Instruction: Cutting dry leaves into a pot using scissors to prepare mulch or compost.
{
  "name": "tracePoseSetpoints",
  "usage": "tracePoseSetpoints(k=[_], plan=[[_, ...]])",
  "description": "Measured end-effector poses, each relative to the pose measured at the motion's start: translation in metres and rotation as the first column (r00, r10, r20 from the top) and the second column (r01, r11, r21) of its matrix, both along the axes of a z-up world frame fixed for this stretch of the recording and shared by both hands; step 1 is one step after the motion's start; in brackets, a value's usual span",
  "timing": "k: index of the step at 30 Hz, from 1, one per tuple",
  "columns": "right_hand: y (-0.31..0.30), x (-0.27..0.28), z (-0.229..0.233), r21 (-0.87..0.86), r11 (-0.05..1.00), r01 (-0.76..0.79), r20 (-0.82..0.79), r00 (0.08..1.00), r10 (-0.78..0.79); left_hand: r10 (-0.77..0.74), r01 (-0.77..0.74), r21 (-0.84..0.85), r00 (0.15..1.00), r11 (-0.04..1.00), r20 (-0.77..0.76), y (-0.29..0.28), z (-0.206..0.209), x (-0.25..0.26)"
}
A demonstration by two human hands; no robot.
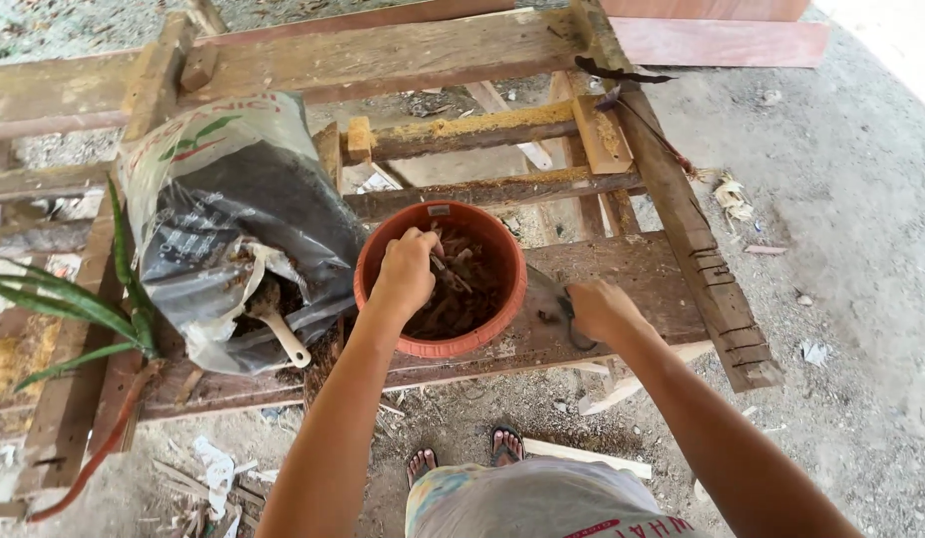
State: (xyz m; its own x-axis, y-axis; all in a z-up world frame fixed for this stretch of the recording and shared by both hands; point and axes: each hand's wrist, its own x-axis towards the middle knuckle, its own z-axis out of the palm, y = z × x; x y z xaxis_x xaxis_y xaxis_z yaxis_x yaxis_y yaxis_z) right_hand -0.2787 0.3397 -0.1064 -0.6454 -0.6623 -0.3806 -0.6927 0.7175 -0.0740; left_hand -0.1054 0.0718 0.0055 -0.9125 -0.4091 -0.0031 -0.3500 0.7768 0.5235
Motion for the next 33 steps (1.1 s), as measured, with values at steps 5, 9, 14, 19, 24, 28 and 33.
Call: tracePoseSetpoints(k=[5,9,14,19,24,28,33], plan=[[-0.022,0.001,0.055,-0.13,0.991,-0.017,-0.062,0.998,0.009,0.085,-0.082,0.045,0.995,0.996,-0.055,0.005,0.003,0.006],[-0.024,0.003,0.043,-0.08,0.996,0.036,0.1,0.995,-0.028,0.147,-0.151,-0.051,0.987,0.987,-0.067,0.006,-0.019,0.005],[-0.035,0.01,0.074,-0.224,0.974,-0.025,-0.005,1.0,0.024,0.167,-0.169,0.134,0.986,0.976,0.026,0.011,-0.002,0.017],[-0.092,0.058,0.152,-0.673,0.738,-0.048,0.077,0.988,0.134,0.131,-0.135,0.217,0.991,0.967,0.031,0.007,0.004,0.01],[-0.154,0.045,0.11,-0.694,0.719,-0.027,0.239,0.934,0.266,0.146,-0.123,0.423,0.989,0.898,-0.023,0.018,0.041,0.013],[-0.173,0.031,0.074,-0.614,0.786,0.066,0.271,0.954,0.131,0.246,-0.149,0.568,0.964,0.809,-0.099,0.018,0.042,0.015],[-0.168,0.021,0.104,-0.558,0.829,0.035,0.265,0.954,0.138,0.317,-0.308,0.313,0.948,0.898,0.025,0.018,0.053,0.032]])
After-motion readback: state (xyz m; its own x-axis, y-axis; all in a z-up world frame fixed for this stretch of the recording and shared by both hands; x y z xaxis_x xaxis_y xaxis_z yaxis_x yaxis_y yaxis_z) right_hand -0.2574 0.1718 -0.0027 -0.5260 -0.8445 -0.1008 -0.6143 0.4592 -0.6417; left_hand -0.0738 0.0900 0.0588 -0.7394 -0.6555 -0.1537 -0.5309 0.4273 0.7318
